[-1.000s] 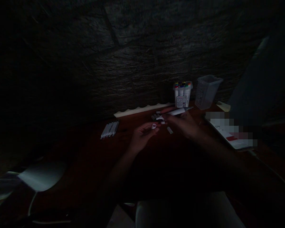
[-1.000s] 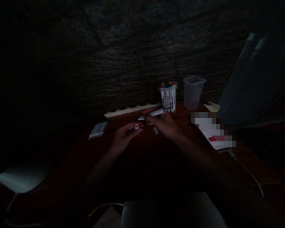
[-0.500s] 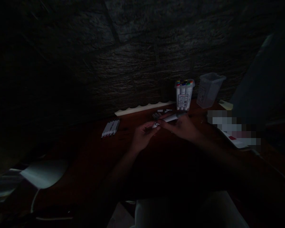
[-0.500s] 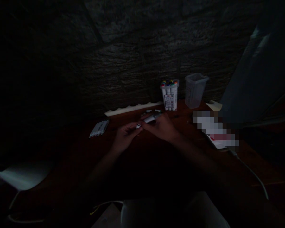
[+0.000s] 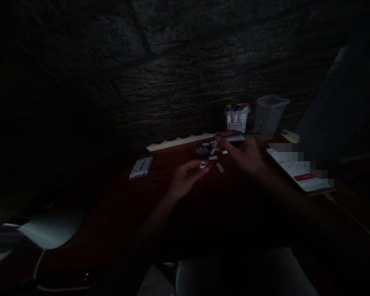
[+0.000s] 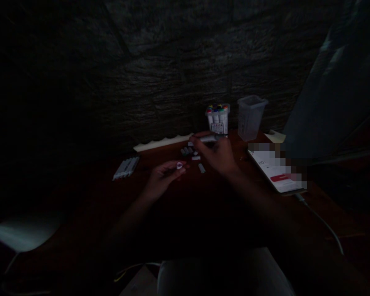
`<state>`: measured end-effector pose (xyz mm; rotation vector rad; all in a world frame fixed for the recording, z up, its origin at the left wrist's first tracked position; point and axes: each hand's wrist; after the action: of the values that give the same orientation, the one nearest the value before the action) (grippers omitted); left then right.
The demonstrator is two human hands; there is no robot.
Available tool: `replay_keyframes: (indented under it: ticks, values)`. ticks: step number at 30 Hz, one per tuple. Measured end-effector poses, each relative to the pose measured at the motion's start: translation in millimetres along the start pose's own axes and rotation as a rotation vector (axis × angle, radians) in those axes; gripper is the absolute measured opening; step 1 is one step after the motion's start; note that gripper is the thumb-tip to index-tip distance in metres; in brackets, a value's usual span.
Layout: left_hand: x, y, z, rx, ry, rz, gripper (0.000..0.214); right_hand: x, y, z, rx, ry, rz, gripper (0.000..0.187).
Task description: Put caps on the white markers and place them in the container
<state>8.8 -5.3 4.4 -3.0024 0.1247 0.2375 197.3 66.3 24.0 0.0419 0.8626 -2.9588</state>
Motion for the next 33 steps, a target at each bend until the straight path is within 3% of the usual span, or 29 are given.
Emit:
replay_keyframes:
  ticks: [6,17,21,25,30,33]
  values:
    - [-3.5,-0.8,0.5,0.013,-0.030,0.006,0.033,5.0,0.9,11.3,0.141,-0.137,-0.009,0.026]
    - [-5.6,-4.1,3.2,0.008,-0.021,-0.060,0.031,2.5,4.9,17.1,0.115,-0.124,0.117,0.021]
    - [-6.1,-5.6,9.1,0.073,-0.131,-0.100,0.028,4.0,7.0,17.5,0.093,-0.102,0.180,0.021]
    - [-8.7,-9.2,19.1,0.168,-0.344,-0.160,0.024,2.8,4.5,8.9,0.148,0.005,0.091,0.027]
    - [-10.2,-13.3,33.3,-0.018,-0.250,-0.098,0.038,-1.9,-0.5,-0.5,0.288,0.204,0.023,0.028]
    - [-9.0,-14.2,35.5,-0.013,-0.188,-0.087,0.035,-2.2,-0.9,-0.7,0.340,0.248,0.045,0.026]
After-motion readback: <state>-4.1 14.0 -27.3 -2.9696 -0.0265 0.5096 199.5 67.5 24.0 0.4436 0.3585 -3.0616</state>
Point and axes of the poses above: each hand's wrist, its own y-axis away from the middle knuckle, its own x-axis out of the palm, z = x × y
